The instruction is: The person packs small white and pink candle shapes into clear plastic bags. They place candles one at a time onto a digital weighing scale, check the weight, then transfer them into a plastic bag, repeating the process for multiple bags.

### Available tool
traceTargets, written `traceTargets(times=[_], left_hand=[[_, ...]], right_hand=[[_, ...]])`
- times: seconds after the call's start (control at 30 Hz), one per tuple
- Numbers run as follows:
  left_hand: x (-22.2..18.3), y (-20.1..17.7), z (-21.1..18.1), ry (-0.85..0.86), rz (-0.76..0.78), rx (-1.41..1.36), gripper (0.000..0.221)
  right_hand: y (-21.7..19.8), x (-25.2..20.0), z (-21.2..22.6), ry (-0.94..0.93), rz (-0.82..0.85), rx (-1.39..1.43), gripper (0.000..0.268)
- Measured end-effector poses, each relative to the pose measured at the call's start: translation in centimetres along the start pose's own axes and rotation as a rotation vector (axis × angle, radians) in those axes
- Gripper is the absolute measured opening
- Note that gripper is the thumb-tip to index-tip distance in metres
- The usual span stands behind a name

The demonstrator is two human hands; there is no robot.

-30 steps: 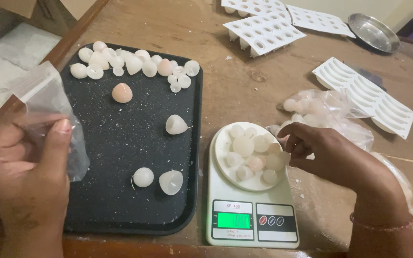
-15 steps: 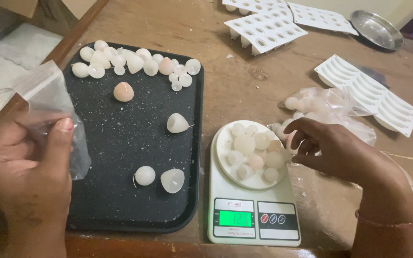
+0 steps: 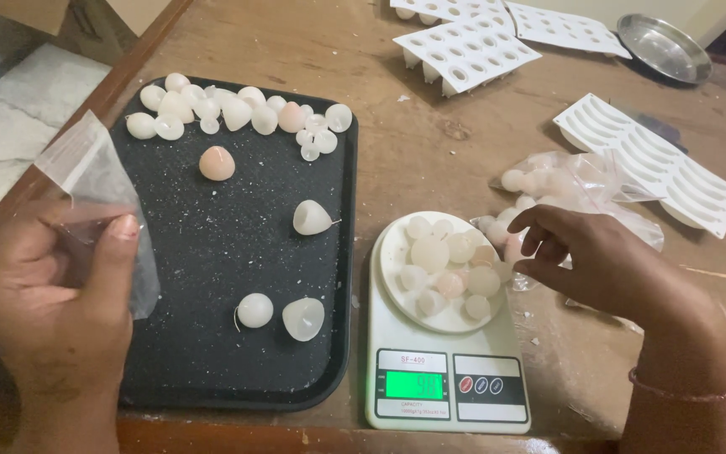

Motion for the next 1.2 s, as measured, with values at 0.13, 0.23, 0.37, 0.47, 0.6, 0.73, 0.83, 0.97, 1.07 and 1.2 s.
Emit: traceTargets(times=[0.13, 0.23, 0.37, 0.47, 0.6, 0.73, 0.83, 0.97, 1.07, 1.2], left_hand=[[0.4, 0.3, -1.2, 0.025, -0.011, 0.016, 0.01], [0.3, 0.2, -0.9, -0.017, -0.016, 0.0, 0.011], [0.3, 0.3, -0.9, 0.005, -0.011, 0.026, 0.009], [0.5, 0.3, -1.2, -0.02, -0.016, 0.048, 0.011], [0.0, 0.1, -0.1, 0.017, 0.004, -0.004, 0.006], [0.2, 0.3, -0.6, 0.001, -0.008, -0.024, 0.012], [0.3, 0.2, -0.8, 0.027, -0.001, 0.043, 0.009], [0.2, 0.2, -0.7, 0.019, 0.001, 0.081, 0.006], [0.0, 0.1, -0.4, 0.025, 0.004, 0.068, 0.005], [0.2, 0.3, -0.9, 0.013, 0.001, 0.073, 0.008]], right_hand=[[0.1, 0.2, -0.3, -0.024, -0.006, -0.017, 0.041], [0.0, 0.1, -0.2, -0.018, -0.018, -0.009, 0.039], [0.1, 0.1, -0.2, 0.016, 0.014, 0.003, 0.038], [0.2, 0.4, -0.9, 0.016, -0.001, -0.004, 0.036], [0.6, 1.2, -2.2, -0.132, -0.078, -0.022, 0.033], [0.7, 0.9, -1.6, -0.061, -0.027, -0.005, 0.023], [0.6, 0.2, -0.4, -0.04, 0.011, 0.012, 0.019], [0.7, 0.1, 0.0, -0.114, -0.031, 0.021, 0.019], [0.8, 0.3, -0.3, -0.122, -0.044, 0.043, 0.02], [1.0, 0.5, -0.4, -0.172, -0.064, 0.027, 0.022]])
Point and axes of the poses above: each hand's wrist, its own x-axis towards the middle knuckle, its own y-axis out of the palm, z = x × y, the point moved 3 cm from there along x, towards the middle knuckle, and after that the axes turned 3 degrees about y, right-handed, at the moved point
